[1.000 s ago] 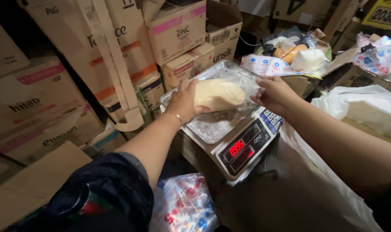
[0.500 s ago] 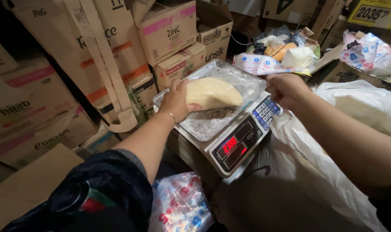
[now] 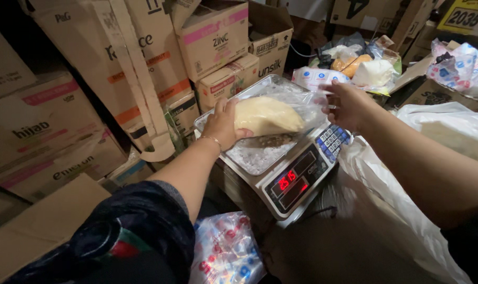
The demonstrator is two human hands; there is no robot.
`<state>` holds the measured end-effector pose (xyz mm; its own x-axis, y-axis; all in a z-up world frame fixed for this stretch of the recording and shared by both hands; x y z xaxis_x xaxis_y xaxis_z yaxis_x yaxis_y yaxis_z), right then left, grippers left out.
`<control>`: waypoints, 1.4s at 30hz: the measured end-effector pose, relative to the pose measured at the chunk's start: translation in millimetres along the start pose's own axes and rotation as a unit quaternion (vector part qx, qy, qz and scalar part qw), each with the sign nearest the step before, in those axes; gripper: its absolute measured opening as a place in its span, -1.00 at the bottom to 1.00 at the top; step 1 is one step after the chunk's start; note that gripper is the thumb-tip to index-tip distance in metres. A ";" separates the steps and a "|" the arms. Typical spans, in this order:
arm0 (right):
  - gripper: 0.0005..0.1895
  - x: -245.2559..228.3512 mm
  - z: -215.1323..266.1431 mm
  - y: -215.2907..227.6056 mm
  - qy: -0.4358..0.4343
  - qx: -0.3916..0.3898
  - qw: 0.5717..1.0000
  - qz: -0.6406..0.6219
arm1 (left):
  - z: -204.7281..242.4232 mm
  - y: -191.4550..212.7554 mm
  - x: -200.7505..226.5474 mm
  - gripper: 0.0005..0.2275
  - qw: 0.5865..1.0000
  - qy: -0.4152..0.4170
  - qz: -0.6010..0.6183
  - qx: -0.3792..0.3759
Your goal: The person scoops a white powder from a large sack into small plastic bags using a blue scoop, weighs each bag on a digital scale, and ties the bags shut. The process is repeated multiple times in a cluttered storage area.
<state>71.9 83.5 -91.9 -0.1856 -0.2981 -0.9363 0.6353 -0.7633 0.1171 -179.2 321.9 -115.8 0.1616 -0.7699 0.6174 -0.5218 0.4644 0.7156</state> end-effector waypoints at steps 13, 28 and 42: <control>-0.92 5.6 37.3 49.2 0.146 0.048 0.987 -0.038 | 5.0 10.0 20.9 -0.06 0.997 0.045 -0.044 -0.040; -0.59 149.0 75.5 255.4 -0.042 0.247 0.663 0.706 | 96.8 -135.8 227.6 -0.18 0.925 -0.371 0.073 -0.050; -0.62 232.2 6.5 311.8 -0.174 0.028 0.573 0.800 | 127.6 -180.7 264.0 -0.12 0.926 -0.349 -0.062 -0.130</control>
<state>222.1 -227.4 -270.7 0.4579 -0.7306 0.5066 0.1773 0.6334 0.7532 -149.1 -21.2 -123.9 -0.4205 -0.8782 0.2282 -0.3023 0.3727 0.8774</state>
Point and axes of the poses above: each hand's wrist, its own z-axis away from the middle knuckle, its own y-axis out of the back of the hand, x = y × z, the point moved 3 cm from there along -z, towards the middle knuckle, and after that the axes turned 11 degrees about z, right-handed, at the moved point
